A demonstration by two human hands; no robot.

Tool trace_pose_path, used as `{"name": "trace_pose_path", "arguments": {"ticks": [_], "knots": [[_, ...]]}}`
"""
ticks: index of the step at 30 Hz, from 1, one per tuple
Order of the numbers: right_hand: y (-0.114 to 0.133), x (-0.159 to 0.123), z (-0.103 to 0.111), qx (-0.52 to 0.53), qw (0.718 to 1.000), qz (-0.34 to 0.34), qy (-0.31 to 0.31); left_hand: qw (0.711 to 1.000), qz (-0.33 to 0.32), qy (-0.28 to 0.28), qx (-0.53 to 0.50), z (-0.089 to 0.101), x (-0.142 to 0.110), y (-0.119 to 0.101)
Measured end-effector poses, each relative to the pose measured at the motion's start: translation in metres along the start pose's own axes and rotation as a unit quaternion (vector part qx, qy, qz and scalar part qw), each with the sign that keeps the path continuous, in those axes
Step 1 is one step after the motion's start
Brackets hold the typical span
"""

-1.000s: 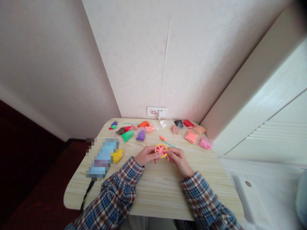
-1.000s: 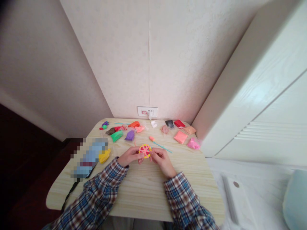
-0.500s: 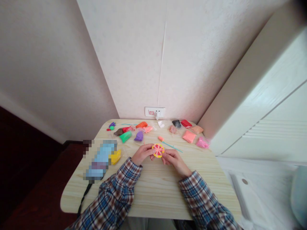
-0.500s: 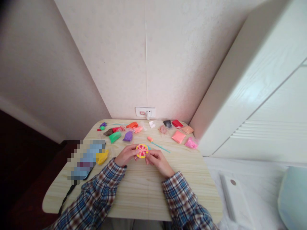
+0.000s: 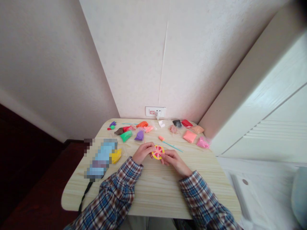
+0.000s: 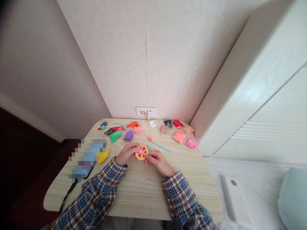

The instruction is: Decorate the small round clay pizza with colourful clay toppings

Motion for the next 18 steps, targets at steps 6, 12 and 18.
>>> {"name": "trace_pose_path", "arguments": {"ticks": [6, 12, 18], "knots": [[0.001, 0.000, -0.009, -0.016, 1.000, -0.008, 0.026, 1.000, -0.007, -0.005, 0.022, -0.001, 0.001, -0.006], [0.006, 0.001, 0.005, -0.016, 0.999, -0.001, -0.032, 0.998, 0.016, 0.058, 0.023, -0.016, -0.001, -0.001], [0.004, 0.000, 0.007, -0.026, 0.999, 0.001, -0.036, 0.998, 0.014, 0.057, 0.013, -0.014, -0.002, -0.002]]}}
Point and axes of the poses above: each hand's wrist, its own x-axis towards the middle knuckle, its own z-axis out of the back of the hand, y = z × x, the point moved 10 cm from there along x, towards the middle knuckle
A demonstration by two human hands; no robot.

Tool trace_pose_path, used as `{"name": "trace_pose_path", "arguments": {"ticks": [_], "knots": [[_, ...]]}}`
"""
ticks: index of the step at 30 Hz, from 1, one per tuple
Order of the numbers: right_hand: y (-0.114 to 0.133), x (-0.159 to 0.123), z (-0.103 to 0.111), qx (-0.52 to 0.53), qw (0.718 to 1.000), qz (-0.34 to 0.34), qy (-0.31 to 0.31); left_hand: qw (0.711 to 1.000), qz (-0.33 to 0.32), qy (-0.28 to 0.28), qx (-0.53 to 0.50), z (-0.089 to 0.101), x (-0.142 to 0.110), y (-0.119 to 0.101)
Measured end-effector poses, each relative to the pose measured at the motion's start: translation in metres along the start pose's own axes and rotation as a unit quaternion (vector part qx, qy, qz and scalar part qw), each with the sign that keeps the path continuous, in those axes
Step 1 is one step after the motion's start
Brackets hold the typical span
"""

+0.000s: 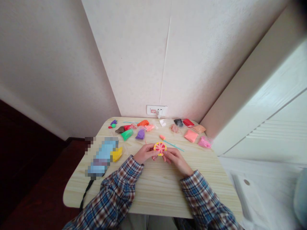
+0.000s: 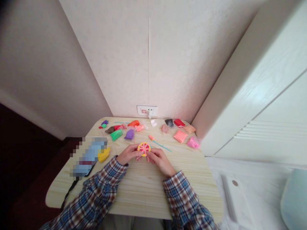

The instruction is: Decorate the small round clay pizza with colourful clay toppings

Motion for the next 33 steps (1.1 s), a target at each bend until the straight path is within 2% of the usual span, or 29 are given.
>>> {"name": "trace_pose_path", "arguments": {"ticks": [3, 8, 14, 20, 28, 33], "knots": [[-0.003, 0.000, -0.002, 0.002, 1.000, 0.001, 0.010, 1.000, -0.011, -0.014, -0.001, 0.003, 0.000, -0.002], [-0.004, -0.002, -0.017, 0.010, 0.997, -0.002, 0.081, 0.999, -0.026, -0.036, -0.011, 0.010, 0.000, -0.001], [-0.003, -0.001, -0.003, -0.004, 1.000, 0.002, 0.024, 0.999, -0.015, -0.034, -0.024, 0.014, 0.001, 0.009], [-0.005, 0.000, 0.001, -0.011, 1.000, 0.004, -0.002, 0.999, 0.005, 0.005, -0.034, 0.003, 0.002, 0.010], [-0.008, -0.001, 0.000, 0.026, 1.000, 0.001, 0.009, 0.998, 0.023, 0.035, -0.038, -0.006, -0.002, 0.010], [-0.008, -0.001, -0.003, 0.022, 0.999, -0.006, 0.022, 0.999, 0.011, 0.008, -0.032, 0.001, 0.001, 0.011]]}}
Point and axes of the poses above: each hand's wrist, its own x-axis towards the middle knuckle, its own z-axis out of the back of the hand, y = z × x, the point moved 10 cm from there along x, towards the middle knuckle
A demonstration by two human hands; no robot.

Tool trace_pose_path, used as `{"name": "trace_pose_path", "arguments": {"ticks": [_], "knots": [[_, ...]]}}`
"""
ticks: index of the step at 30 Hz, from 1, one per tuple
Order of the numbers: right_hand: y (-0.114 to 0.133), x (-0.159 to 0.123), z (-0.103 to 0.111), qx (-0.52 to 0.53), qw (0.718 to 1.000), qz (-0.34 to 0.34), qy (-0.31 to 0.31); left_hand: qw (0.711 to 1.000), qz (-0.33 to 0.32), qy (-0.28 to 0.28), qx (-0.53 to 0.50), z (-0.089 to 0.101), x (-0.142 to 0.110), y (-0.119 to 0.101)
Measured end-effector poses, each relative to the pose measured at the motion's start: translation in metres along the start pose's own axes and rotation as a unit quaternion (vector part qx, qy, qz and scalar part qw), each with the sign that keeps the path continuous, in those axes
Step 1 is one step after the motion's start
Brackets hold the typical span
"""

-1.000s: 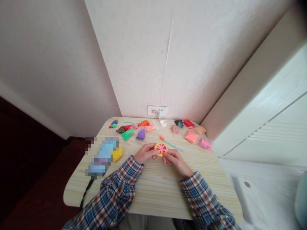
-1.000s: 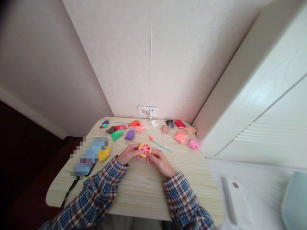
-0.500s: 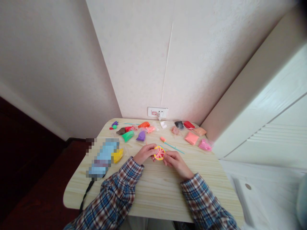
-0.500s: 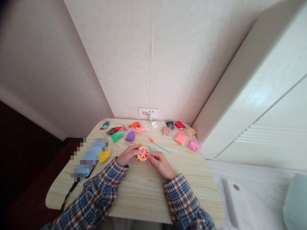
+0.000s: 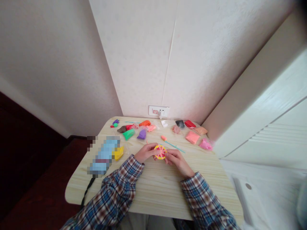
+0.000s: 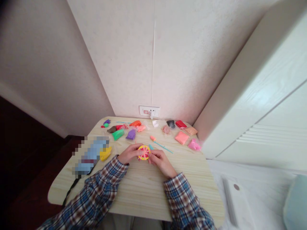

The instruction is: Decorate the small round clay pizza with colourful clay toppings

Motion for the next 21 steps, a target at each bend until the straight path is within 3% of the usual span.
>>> {"name": "trace_pose_path", "arguments": {"ticks": [7, 14, 21], "knots": [[0.000, -0.002, -0.017, 0.006, 0.997, -0.012, 0.073, 0.999, -0.027, -0.021, 0.019, 0.004, 0.000, -0.009], [-0.006, 0.000, 0.001, -0.011, 1.000, -0.009, -0.012, 1.000, -0.009, 0.002, 0.029, -0.003, -0.001, -0.008], [-0.001, 0.000, -0.002, -0.002, 1.000, 0.006, 0.006, 0.999, -0.011, 0.004, 0.034, -0.003, -0.002, -0.008]]}}
Point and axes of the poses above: each hand's wrist, its own x-axis towards the middle knuckle, its own z-axis out of the back of the hand, y = z × x, the point moved 10 cm from there along x, towards the middle knuckle
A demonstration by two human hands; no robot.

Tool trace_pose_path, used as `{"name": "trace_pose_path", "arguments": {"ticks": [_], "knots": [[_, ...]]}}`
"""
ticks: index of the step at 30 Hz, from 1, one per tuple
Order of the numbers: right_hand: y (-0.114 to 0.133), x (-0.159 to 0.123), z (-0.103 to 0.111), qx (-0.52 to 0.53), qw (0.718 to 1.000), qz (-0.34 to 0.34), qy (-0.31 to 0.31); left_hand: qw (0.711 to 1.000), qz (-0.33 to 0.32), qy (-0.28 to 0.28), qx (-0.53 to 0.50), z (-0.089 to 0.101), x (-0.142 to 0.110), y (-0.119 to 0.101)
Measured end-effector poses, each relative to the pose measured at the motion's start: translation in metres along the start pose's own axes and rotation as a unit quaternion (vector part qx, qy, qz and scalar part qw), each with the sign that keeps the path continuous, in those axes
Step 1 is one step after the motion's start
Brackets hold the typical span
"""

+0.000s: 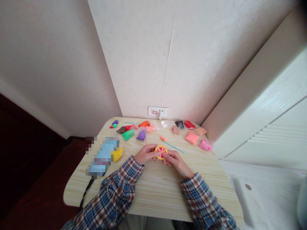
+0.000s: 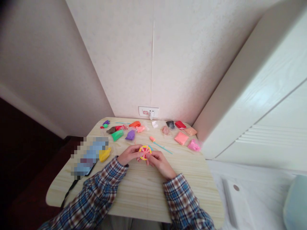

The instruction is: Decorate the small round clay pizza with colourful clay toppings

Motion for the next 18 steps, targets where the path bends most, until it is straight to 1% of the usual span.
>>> {"name": "trace_pose_path", "arguments": {"ticks": [5, 12, 18], "knots": [[0.0010, -0.0003, -0.0017, -0.007, 1.000, 0.005, 0.004, 1.000, -0.003, 0.003, 0.004, -0.0009, -0.0003, -0.0026], [0.0075, -0.0005, -0.0041, 0.018, 1.000, -0.003, 0.011, 1.000, -0.010, 0.014, 0.006, -0.0040, -0.0016, -0.0056], [0.0040, 0.0001, -0.0001, 0.024, 1.000, -0.007, -0.006, 1.000, -0.013, 0.019, 0.010, -0.0069, -0.0014, -0.0048]]}}
Point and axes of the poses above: each hand's wrist, its own x-axis towards the middle knuckle, its own z-axis out of the back of the hand, y = z × x, the point moved 10 cm from there along x, towards the middle knuckle
